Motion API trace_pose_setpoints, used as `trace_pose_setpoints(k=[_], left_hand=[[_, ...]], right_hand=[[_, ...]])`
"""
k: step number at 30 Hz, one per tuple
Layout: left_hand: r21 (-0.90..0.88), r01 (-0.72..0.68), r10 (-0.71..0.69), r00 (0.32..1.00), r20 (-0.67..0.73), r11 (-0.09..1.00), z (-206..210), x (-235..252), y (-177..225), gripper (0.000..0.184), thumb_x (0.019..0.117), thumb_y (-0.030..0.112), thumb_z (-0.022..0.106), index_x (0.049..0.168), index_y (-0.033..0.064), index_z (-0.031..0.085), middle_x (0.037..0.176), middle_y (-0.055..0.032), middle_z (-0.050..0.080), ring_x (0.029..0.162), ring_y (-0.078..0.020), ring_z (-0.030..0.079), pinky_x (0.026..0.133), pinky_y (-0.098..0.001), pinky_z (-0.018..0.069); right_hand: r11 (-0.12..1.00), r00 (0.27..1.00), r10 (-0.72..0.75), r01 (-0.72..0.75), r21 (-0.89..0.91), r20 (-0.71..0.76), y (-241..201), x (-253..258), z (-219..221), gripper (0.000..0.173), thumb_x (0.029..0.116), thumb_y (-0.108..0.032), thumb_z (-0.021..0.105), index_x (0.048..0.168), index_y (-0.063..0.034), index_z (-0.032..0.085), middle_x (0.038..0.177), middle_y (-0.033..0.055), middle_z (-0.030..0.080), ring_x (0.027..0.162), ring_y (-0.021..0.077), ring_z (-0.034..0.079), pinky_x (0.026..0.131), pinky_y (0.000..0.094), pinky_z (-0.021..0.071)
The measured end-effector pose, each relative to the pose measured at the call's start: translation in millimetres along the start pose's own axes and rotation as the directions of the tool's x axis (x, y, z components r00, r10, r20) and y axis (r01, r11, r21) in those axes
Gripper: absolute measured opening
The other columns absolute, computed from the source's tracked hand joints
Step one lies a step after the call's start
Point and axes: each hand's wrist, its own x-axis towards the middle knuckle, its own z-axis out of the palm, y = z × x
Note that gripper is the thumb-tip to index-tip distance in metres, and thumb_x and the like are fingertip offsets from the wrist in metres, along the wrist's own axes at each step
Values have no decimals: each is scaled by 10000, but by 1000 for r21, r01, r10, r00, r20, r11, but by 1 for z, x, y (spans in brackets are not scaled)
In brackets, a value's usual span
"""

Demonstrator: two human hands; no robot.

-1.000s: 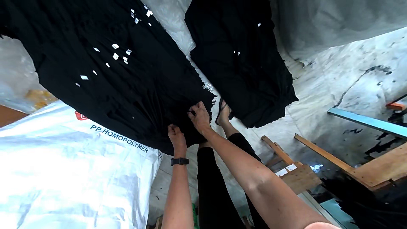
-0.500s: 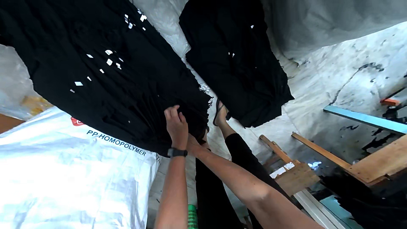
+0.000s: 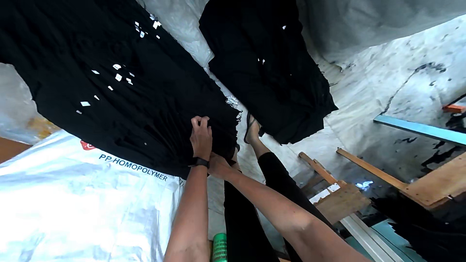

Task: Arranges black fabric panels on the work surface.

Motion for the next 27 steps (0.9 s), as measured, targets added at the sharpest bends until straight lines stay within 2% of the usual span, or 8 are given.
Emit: trace_pose_setpoints(k=[5,7,9,11,19,23,25,27], left_hand=[[76,-78,79,997,-16,994,1,1,-9,103,997,52,606,1036,-26,663,1370,-252,523,989,-421,680,755,-544,600],[51,-71,72,997,-13,996,2,-3,-14,137,1005,53,592,1064,-50,659,1411,-245,528,996,-410,693,775,-536,601],[49,-42,41,999,15,998,-1,-1,-12,274,1013,78,596,1270,-17,605,1426,-244,528,977,-409,696,762,-539,592],[107,-10,7,1000,28,994,-3,9,-3,365,997,66,620,1362,53,608,1367,-259,551,975,-440,685,744,-560,573],[144,-183,196,977,-85,973,1,-10,-29,99,952,17,643,1017,-30,700,1313,-253,586,896,-398,700,694,-517,596],[127,-326,337,938,-76,937,3,-21,-44,90,947,-29,612,901,-86,665,1371,-237,615,968,-390,728,749,-498,603],[110,-333,341,938,-62,937,2,-24,-48,96,956,-44,588,896,-102,636,1304,-261,635,949,-389,733,755,-476,611],[32,-257,257,966,-14,966,-2,-26,-47,108,977,-54,560,1016,-137,617,1267,-298,623,1036,-431,703,841,-511,597]], right_hand=[[993,992,-109,111,39,-67,18,3,2,399,1053,-69,450,1425,-6,581,1498,184,538,1418,314,475,1172,438,362],[993,990,-113,116,37,-81,18,5,7,385,1049,-69,451,1395,6,603,1481,194,549,1413,327,478,1166,449,369],[995,993,-93,94,15,-69,12,6,9,377,1050,-81,458,1384,12,606,1461,201,561,1392,337,491,1152,456,377],[998,997,-58,57,-4,-41,5,5,4,381,1057,-104,462,1397,8,595,1476,192,549,1395,333,485,1149,455,373],[993,986,-19,38,107,-168,29,3,-5,397,1059,-88,446,1420,-46,605,1492,156,557,1418,314,483,1168,468,378],[998,995,-27,33,51,-98,35,3,-4,420,1070,-86,413,1458,-66,572,1538,143,514,1454,297,444,1185,460,354],[994,988,-28,44,101,-152,34,2,-6,393,1066,-92,427,1405,-47,620,1466,155,582,1395,305,512,1155,476,387],[974,929,-2,85,208,-370,37,4,-6,315,1037,-92,501,1251,9,709,1252,194,699,1199,335,648,1050,509,477]])
